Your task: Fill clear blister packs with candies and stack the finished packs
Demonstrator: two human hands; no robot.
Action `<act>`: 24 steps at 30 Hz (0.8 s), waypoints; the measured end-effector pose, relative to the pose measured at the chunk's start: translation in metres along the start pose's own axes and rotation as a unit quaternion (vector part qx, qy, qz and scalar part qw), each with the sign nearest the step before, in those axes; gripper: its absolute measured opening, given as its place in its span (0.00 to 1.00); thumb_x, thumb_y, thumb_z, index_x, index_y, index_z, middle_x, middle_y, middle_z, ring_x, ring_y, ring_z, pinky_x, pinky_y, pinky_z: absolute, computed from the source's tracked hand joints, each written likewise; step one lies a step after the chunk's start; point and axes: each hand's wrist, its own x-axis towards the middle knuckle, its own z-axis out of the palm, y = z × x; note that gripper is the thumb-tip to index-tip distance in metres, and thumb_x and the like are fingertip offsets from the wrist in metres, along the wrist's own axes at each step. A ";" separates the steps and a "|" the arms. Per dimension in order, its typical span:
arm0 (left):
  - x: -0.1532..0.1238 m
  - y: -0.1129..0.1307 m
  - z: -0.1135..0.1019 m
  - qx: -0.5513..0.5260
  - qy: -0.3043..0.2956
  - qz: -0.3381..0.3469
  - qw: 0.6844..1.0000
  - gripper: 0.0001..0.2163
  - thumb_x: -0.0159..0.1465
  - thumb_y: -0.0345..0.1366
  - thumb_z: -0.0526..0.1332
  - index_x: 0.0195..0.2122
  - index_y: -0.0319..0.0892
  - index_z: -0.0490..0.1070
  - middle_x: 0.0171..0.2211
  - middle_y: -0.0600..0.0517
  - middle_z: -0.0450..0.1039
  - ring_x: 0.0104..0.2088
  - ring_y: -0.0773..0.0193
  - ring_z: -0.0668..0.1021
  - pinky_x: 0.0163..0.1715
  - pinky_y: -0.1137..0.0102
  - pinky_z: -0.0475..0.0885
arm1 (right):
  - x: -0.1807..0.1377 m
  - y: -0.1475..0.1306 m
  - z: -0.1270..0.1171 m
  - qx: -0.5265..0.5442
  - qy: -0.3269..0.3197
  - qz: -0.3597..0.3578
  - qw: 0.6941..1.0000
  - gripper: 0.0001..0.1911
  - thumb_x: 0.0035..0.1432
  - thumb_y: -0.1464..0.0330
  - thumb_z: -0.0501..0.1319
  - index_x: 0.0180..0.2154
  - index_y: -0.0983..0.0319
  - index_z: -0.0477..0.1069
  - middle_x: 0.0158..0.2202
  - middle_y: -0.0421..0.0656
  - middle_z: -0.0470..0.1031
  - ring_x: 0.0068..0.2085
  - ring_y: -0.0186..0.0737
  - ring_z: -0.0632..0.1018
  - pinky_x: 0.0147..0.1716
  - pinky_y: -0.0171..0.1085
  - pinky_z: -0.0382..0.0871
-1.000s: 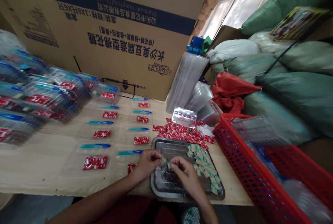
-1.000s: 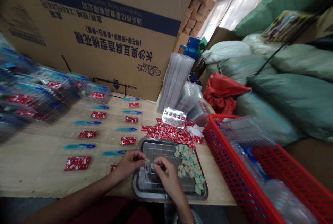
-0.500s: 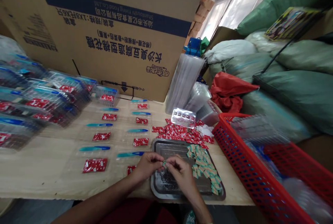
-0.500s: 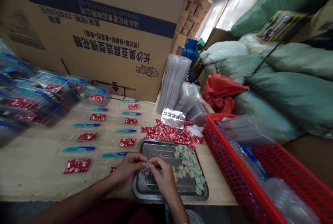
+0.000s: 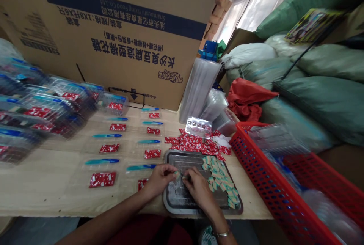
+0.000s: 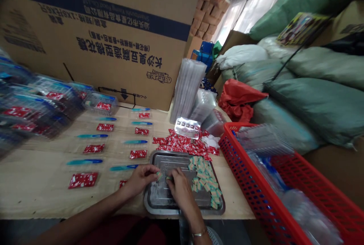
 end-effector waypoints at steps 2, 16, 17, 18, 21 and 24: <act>-0.001 0.001 0.000 0.012 0.008 0.004 1.000 0.08 0.43 0.37 0.67 0.24 0.39 0.75 0.20 0.54 0.73 0.23 0.68 0.70 0.26 0.73 0.64 | -0.001 -0.003 -0.001 0.072 0.007 0.015 0.997 0.04 0.53 0.70 0.57 0.27 0.61 0.67 0.27 0.40 0.68 0.29 0.37 0.70 0.30 0.35 0.63; -0.008 0.000 0.010 -0.115 0.012 -0.014 0.993 0.09 0.43 0.36 0.69 0.24 0.39 0.74 0.22 0.54 0.74 0.23 0.68 0.72 0.28 0.73 0.68 | -0.004 -0.048 0.041 0.435 0.168 0.139 0.874 0.16 0.47 0.55 0.64 0.28 0.61 0.67 0.23 0.38 0.69 0.25 0.33 0.71 0.25 0.32 0.66; -0.009 0.000 0.010 -0.121 0.007 -0.016 0.992 0.09 0.42 0.36 0.69 0.24 0.38 0.74 0.22 0.54 0.74 0.23 0.68 0.72 0.28 0.73 0.68 | -0.004 -0.048 0.042 0.414 0.181 0.132 0.882 0.16 0.48 0.55 0.64 0.28 0.61 0.67 0.23 0.38 0.69 0.25 0.34 0.71 0.25 0.32 0.66; -0.009 0.000 0.009 -0.122 0.005 -0.015 0.992 0.09 0.42 0.35 0.69 0.24 0.39 0.74 0.22 0.54 0.74 0.23 0.69 0.72 0.29 0.73 0.68 | -0.004 -0.047 0.041 0.393 0.188 0.125 0.891 0.15 0.48 0.56 0.63 0.27 0.61 0.66 0.23 0.38 0.68 0.25 0.34 0.70 0.25 0.32 0.66; -0.009 0.001 0.007 -0.100 0.012 -0.012 0.995 0.09 0.40 0.35 0.70 0.22 0.38 0.74 0.20 0.55 0.73 0.23 0.69 0.71 0.27 0.75 0.66 | -0.005 -0.035 0.027 0.338 0.143 0.107 0.924 0.15 0.51 0.56 0.60 0.27 0.61 0.68 0.23 0.38 0.69 0.25 0.35 0.70 0.25 0.33 0.65; -0.006 0.002 0.004 -0.068 0.021 -0.017 0.997 0.08 0.41 0.35 0.69 0.22 0.38 0.73 0.19 0.55 0.71 0.22 0.70 0.70 0.26 0.75 0.65 | -0.009 -0.010 -0.001 0.226 0.115 0.092 0.963 0.15 0.55 0.57 0.56 0.30 0.62 0.71 0.26 0.42 0.72 0.29 0.39 0.73 0.29 0.35 0.66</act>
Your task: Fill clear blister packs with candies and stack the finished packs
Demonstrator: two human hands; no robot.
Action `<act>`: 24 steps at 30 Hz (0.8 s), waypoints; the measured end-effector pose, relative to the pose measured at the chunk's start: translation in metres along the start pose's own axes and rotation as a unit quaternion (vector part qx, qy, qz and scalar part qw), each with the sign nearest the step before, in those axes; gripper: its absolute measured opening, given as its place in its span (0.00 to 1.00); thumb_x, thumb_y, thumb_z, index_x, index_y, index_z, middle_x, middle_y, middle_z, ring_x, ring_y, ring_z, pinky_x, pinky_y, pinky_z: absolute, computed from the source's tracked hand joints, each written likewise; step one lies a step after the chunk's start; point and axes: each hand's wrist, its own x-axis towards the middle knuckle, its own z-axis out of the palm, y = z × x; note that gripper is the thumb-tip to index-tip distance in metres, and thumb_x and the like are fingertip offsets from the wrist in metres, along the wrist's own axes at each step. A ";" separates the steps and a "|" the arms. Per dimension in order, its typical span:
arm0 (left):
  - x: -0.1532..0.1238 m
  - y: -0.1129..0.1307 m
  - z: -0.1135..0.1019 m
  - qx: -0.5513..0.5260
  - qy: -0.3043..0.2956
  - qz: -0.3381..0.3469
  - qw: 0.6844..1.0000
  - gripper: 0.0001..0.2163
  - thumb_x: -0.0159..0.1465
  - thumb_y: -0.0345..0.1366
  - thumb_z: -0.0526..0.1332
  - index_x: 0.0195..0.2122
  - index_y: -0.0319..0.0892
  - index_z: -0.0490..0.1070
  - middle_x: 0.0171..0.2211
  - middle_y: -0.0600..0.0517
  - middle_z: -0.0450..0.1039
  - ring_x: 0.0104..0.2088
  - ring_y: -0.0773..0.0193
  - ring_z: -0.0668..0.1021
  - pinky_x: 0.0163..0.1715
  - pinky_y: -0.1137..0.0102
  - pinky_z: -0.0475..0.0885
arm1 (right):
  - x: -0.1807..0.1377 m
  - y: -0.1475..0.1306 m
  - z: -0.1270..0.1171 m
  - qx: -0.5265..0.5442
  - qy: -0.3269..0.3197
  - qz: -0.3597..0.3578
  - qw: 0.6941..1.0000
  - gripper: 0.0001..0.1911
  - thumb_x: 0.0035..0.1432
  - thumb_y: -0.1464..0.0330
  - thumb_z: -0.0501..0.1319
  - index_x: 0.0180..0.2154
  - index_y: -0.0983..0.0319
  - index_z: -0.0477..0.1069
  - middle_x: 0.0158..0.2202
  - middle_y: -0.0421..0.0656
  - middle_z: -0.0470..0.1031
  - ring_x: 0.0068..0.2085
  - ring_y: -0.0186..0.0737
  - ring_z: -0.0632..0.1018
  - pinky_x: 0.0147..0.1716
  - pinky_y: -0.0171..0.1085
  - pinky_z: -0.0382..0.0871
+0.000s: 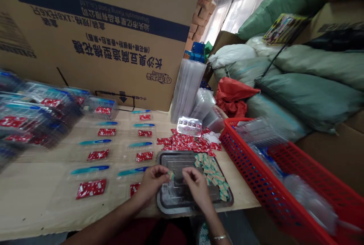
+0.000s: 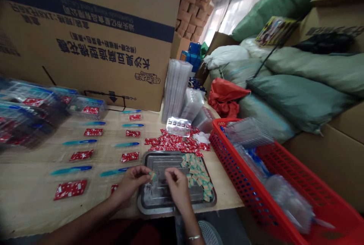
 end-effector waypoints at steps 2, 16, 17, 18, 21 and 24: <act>0.002 0.001 -0.001 0.005 0.005 -0.001 1.000 0.08 0.41 0.35 0.69 0.22 0.38 0.73 0.20 0.55 0.72 0.22 0.70 0.70 0.26 0.74 0.65 | 0.004 0.007 -0.022 -0.124 0.016 -0.021 0.992 0.14 0.57 0.60 0.54 0.32 0.62 0.73 0.31 0.45 0.73 0.33 0.42 0.74 0.35 0.38 0.67; 0.000 -0.003 -0.003 0.005 0.018 -0.008 1.000 0.11 0.40 0.35 0.68 0.26 0.38 0.76 0.21 0.55 0.72 0.24 0.69 0.70 0.27 0.73 0.65 | 0.006 0.001 -0.024 -0.383 -0.156 -0.054 0.909 0.11 0.57 0.74 0.53 0.38 0.62 0.72 0.40 0.47 0.70 0.43 0.43 0.72 0.44 0.37 0.64; -0.001 -0.004 -0.003 0.005 0.018 -0.006 1.000 0.11 0.40 0.35 0.68 0.26 0.38 0.76 0.21 0.55 0.72 0.24 0.69 0.70 0.27 0.73 0.65 | 0.006 0.001 -0.024 -0.392 -0.165 -0.054 0.903 0.10 0.57 0.74 0.53 0.36 0.62 0.72 0.39 0.47 0.70 0.42 0.44 0.72 0.44 0.37 0.64; -0.001 -0.004 -0.003 0.005 0.018 -0.005 1.000 0.11 0.40 0.35 0.68 0.26 0.38 0.76 0.20 0.55 0.72 0.23 0.69 0.70 0.27 0.73 0.65 | 0.006 0.000 -0.024 -0.400 -0.174 -0.057 0.898 0.10 0.57 0.75 0.52 0.34 0.62 0.71 0.38 0.47 0.70 0.42 0.44 0.72 0.43 0.38 0.64; -0.002 -0.005 -0.002 0.008 0.019 0.004 1.000 0.11 0.40 0.34 0.67 0.26 0.37 0.76 0.20 0.55 0.71 0.23 0.69 0.70 0.26 0.73 0.64 | 0.007 -0.001 -0.022 -0.400 -0.195 -0.078 0.892 0.10 0.56 0.77 0.51 0.35 0.63 0.69 0.38 0.47 0.70 0.43 0.45 0.71 0.44 0.39 0.63; -0.003 -0.005 -0.003 0.015 0.019 0.013 1.000 0.10 0.41 0.34 0.67 0.26 0.38 0.76 0.21 0.55 0.72 0.24 0.68 0.70 0.27 0.73 0.65 | 0.010 -0.001 -0.025 -0.371 -0.211 -0.083 0.901 0.11 0.53 0.78 0.52 0.37 0.63 0.68 0.39 0.47 0.71 0.44 0.45 0.70 0.44 0.40 0.62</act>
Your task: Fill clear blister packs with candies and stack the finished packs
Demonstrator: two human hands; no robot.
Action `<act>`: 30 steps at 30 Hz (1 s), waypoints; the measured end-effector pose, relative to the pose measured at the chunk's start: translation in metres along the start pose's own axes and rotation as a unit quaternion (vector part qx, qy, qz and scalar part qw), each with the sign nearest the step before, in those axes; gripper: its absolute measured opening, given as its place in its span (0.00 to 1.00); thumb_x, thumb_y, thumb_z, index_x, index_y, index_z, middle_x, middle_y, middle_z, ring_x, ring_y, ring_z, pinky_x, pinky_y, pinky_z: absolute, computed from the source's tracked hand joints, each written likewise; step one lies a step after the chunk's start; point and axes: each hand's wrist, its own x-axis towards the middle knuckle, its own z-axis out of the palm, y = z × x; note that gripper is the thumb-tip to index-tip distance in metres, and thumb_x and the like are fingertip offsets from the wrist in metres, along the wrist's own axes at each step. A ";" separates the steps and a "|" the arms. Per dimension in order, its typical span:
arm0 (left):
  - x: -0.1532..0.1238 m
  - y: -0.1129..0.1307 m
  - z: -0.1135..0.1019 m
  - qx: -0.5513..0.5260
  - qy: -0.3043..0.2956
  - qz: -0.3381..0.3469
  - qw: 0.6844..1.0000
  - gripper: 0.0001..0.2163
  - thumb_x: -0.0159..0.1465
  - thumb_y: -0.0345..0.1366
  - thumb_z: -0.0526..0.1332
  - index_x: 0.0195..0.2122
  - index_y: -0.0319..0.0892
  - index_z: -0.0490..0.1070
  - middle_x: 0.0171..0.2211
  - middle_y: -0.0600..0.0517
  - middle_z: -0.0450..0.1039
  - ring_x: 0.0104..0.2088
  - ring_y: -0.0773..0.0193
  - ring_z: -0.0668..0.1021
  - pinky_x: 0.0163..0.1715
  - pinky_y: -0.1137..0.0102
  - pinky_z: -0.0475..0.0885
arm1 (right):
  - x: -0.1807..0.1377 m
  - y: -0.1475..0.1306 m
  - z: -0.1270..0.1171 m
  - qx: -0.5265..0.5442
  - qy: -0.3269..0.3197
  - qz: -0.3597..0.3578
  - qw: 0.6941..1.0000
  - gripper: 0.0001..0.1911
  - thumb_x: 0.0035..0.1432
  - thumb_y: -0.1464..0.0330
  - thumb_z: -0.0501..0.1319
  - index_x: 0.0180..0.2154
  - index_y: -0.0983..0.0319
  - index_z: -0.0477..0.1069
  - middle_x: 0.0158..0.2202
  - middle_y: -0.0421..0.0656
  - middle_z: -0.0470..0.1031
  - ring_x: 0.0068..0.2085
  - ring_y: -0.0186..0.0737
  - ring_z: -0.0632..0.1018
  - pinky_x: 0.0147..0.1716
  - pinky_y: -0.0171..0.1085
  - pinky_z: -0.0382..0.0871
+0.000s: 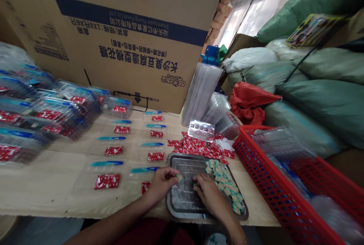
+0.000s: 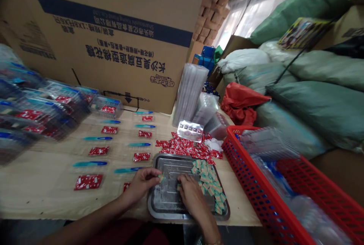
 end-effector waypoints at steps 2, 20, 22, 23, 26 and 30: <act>0.001 0.000 -0.001 0.004 0.002 0.006 1.000 0.10 0.41 0.34 0.67 0.26 0.38 0.76 0.21 0.55 0.73 0.24 0.68 0.71 0.27 0.73 0.65 | 0.000 0.002 -0.002 0.031 0.003 0.001 1.000 0.10 0.51 0.78 0.52 0.33 0.62 0.68 0.36 0.45 0.70 0.41 0.44 0.70 0.41 0.39 0.61; -0.011 0.010 -0.022 -0.071 -0.014 0.040 0.997 0.13 0.42 0.38 0.72 0.27 0.39 0.76 0.24 0.53 0.76 0.27 0.67 0.74 0.32 0.72 0.68 | 0.029 -0.073 0.037 0.505 0.177 0.026 0.844 0.16 0.48 0.56 0.64 0.33 0.61 0.69 0.25 0.38 0.69 0.25 0.34 0.68 0.25 0.32 0.63; -0.014 0.008 -0.030 -0.065 -0.013 0.046 0.997 0.13 0.41 0.38 0.73 0.26 0.38 0.74 0.23 0.54 0.74 0.25 0.69 0.72 0.29 0.74 0.66 | 0.029 -0.078 0.032 0.462 0.149 -0.022 0.874 0.14 0.51 0.59 0.62 0.36 0.61 0.71 0.31 0.41 0.71 0.29 0.35 0.70 0.28 0.33 0.64; -0.017 0.007 -0.036 -0.063 -0.018 0.045 0.997 0.14 0.41 0.38 0.73 0.26 0.38 0.74 0.22 0.54 0.74 0.24 0.70 0.72 0.29 0.74 0.66 | 0.029 -0.081 0.029 0.439 0.121 -0.049 0.889 0.12 0.52 0.60 0.61 0.36 0.61 0.71 0.32 0.41 0.71 0.29 0.35 0.70 0.30 0.33 0.64; -0.029 0.014 -0.063 -0.045 -0.066 0.027 0.996 0.17 0.42 0.38 0.72 0.33 0.39 0.73 0.25 0.54 0.74 0.25 0.70 0.72 0.27 0.75 0.66 | 0.034 -0.088 0.021 0.424 0.013 -0.089 0.901 0.11 0.52 0.60 0.61 0.29 0.62 0.71 0.26 0.39 0.70 0.28 0.34 0.69 0.28 0.32 0.62; -0.043 0.039 -0.112 0.121 -0.029 0.069 0.990 0.18 0.52 0.37 0.65 0.43 0.40 0.69 0.34 0.49 0.76 0.31 0.65 0.76 0.31 0.72 0.68 | 0.050 -0.094 0.023 0.474 -0.057 -0.044 0.877 0.14 0.48 0.57 0.63 0.28 0.62 0.69 0.23 0.37 0.68 0.26 0.33 0.68 0.25 0.31 0.60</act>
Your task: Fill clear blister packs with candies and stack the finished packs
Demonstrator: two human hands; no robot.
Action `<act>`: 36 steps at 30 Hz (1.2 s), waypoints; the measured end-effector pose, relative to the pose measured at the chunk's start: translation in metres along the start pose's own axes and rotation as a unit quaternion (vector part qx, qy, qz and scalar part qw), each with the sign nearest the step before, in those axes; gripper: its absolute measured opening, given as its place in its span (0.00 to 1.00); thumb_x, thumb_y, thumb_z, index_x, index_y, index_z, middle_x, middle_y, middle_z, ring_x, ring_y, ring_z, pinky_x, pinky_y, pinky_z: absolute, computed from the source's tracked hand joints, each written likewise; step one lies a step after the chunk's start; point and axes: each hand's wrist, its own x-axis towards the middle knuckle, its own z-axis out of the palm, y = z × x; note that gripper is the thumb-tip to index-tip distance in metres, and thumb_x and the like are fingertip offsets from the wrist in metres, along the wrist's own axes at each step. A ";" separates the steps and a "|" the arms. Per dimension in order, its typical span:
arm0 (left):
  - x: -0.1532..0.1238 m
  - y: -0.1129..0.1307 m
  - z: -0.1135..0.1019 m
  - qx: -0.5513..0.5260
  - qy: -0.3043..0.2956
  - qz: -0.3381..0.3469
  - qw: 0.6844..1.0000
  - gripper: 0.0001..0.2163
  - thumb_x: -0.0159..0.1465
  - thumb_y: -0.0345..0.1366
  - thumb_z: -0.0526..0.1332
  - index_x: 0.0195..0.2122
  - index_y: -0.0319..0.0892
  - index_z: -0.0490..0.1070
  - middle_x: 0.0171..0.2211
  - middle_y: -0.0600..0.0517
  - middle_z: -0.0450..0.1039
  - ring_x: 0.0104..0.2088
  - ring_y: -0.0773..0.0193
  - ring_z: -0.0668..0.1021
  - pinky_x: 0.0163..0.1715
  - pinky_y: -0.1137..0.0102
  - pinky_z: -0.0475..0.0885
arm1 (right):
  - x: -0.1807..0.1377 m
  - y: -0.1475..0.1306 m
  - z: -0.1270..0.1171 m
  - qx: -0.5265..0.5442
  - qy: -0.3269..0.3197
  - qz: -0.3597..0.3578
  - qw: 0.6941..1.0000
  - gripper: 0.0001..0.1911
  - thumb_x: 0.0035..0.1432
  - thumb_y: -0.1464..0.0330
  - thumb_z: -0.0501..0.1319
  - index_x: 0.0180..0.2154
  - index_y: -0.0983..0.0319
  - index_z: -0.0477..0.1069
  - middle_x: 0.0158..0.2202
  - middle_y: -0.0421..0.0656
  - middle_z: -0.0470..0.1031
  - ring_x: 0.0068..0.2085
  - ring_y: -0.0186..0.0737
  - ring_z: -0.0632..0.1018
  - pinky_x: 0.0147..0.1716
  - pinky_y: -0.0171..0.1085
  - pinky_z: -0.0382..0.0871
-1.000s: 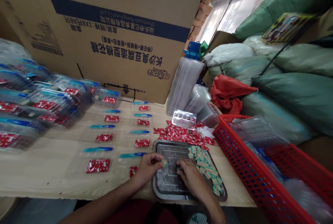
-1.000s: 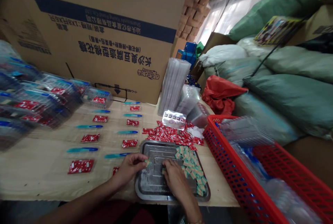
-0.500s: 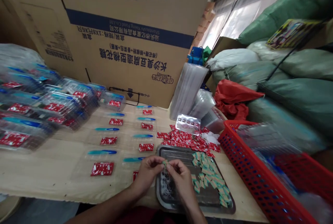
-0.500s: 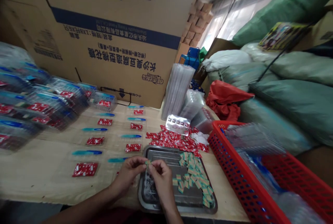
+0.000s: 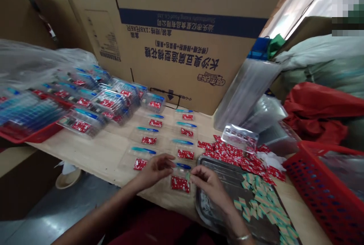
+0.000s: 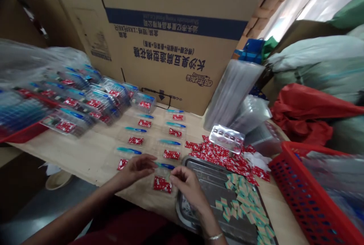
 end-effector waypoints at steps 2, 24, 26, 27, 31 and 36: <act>-0.003 0.005 -0.020 0.163 0.053 0.022 0.985 0.15 0.54 0.33 0.61 0.44 0.41 0.70 0.36 0.49 0.77 0.33 0.64 0.75 0.32 0.71 0.68 | 0.009 0.003 0.010 0.010 -0.003 0.010 1.000 0.14 0.46 0.57 0.64 0.27 0.62 0.69 0.23 0.37 0.68 0.25 0.33 0.68 0.25 0.32 0.61; -0.004 0.009 -0.026 0.487 -0.118 0.108 0.859 0.05 0.52 0.26 0.59 0.30 0.41 0.71 0.35 0.50 0.71 0.39 0.60 0.72 0.42 0.66 0.64 | 0.009 -0.012 0.071 -0.369 -0.077 -0.118 0.919 0.07 0.57 0.73 0.56 0.34 0.61 0.72 0.35 0.42 0.72 0.36 0.37 0.74 0.35 0.33 0.65; -0.003 0.002 -0.023 0.516 -0.109 0.116 0.841 0.06 0.53 0.24 0.57 0.28 0.40 0.70 0.34 0.50 0.71 0.37 0.60 0.71 0.40 0.67 0.63 | -0.005 -0.012 0.042 -0.324 -0.020 -0.129 0.937 0.09 0.59 0.72 0.54 0.39 0.60 0.71 0.36 0.42 0.72 0.38 0.37 0.74 0.37 0.33 0.66; -0.002 -0.002 -0.022 0.523 -0.111 0.122 0.836 0.06 0.54 0.23 0.56 0.27 0.40 0.69 0.32 0.50 0.71 0.37 0.60 0.71 0.39 0.68 0.62 | -0.015 -0.009 0.022 -0.317 0.032 -0.123 0.940 0.10 0.60 0.71 0.53 0.40 0.60 0.71 0.37 0.43 0.72 0.38 0.37 0.73 0.38 0.33 0.66; 0.003 -0.011 -0.022 0.512 -0.141 0.162 0.831 0.10 0.56 0.23 0.53 0.22 0.41 0.66 0.26 0.52 0.69 0.33 0.62 0.69 0.35 0.70 0.61 | -0.071 0.019 -0.063 -0.452 0.273 0.034 0.849 0.12 0.60 0.69 0.50 0.36 0.61 0.72 0.36 0.47 0.72 0.34 0.39 0.73 0.36 0.36 0.65; 0.004 -0.005 -0.019 0.529 -0.161 0.166 0.817 0.12 0.57 0.22 0.51 0.19 0.41 0.66 0.24 0.51 0.69 0.30 0.62 0.68 0.35 0.69 0.60 | -0.098 0.053 -0.094 -0.485 0.259 0.119 0.827 0.13 0.58 0.70 0.50 0.38 0.61 0.72 0.38 0.48 0.72 0.37 0.42 0.74 0.36 0.37 0.65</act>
